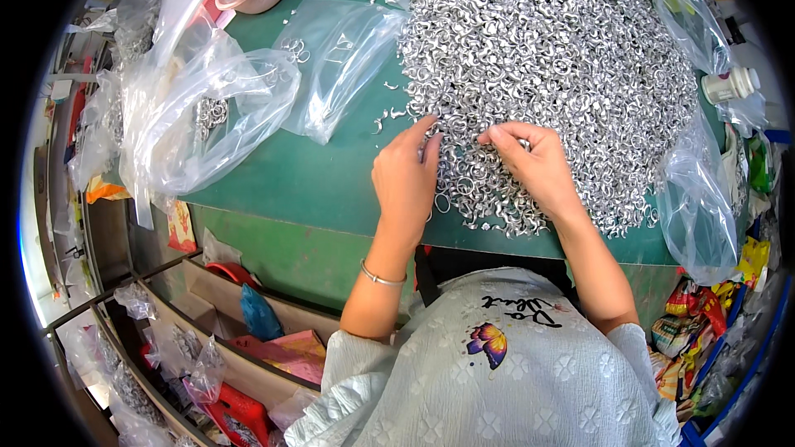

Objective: The person sorts through a large pile of small metal rings on a green table by hand, picking them up to group them and placing them into plastic bags.

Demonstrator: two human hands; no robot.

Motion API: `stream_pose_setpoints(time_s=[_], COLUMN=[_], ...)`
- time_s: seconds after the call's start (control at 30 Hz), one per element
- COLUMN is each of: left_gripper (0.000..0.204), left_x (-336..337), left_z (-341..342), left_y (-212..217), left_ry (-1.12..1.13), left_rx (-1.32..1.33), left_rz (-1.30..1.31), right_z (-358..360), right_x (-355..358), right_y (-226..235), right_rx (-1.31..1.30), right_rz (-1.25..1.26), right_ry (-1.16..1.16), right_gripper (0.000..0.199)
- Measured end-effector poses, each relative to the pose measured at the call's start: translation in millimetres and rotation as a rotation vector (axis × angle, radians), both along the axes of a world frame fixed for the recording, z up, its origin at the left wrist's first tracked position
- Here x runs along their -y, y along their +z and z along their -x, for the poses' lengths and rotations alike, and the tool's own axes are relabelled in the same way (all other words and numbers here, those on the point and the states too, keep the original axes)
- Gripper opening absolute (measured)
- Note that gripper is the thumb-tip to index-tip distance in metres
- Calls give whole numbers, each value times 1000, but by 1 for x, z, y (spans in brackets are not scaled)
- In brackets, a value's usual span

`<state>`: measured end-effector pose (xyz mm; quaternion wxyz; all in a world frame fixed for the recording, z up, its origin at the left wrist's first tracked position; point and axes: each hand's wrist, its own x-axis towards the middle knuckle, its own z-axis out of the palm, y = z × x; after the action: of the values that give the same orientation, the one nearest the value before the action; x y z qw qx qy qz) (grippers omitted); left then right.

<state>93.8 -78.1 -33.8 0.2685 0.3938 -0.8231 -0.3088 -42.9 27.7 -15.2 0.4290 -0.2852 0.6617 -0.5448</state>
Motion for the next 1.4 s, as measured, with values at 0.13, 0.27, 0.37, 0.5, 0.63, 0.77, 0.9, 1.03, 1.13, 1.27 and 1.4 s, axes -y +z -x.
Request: stream_pose_setpoints(time_s=[0.13,0.27,0.37,0.5,0.63,0.77,0.9,1.03,1.13,1.27,1.4], left_gripper=[17,13,11,18,18,20,21,23,27,22,16], left_x=[5,11,16,28,15,5,-2,2,2,4,2], left_z=[5,5,1,-19,-29,-30,-27,-33,-38,-41,-38], left_y=[2,0,0,-3,1,1,-1,0,-1,3,6], left_ry=[-48,-59,-88,-199,-290,-235,-5,88,79,149,320], left_rx=[119,114,-45,-587,-1103,-1207,-833,-973,-1089,-1266,-1355], left_rz=[42,-18,-161,-1064,-1621,-1642,-1356,-1473,-1546,-1753,-1846], right_z=[-3,-5,-10,-6,-2,-1,-8,-27,-29,-23,-6], right_x=[13,18,24,18,7,4,3,15,18,14,6], right_y=[4,-4,-9,-10,5,12,7,-5,-11,-7,12], right_rx=[-714,-1133,-1240,-1039,-288,415,-309,-1085,-1173,-632,657], right_rz=[-141,-118,-148,-76,1,38,-29,-7,-11,59,143], right_ry=[-57,31,10,-24,-19,-69,110,265,338,133,-51], right_gripper=[15,18,21,17,22,26,21,16,12,5,19])
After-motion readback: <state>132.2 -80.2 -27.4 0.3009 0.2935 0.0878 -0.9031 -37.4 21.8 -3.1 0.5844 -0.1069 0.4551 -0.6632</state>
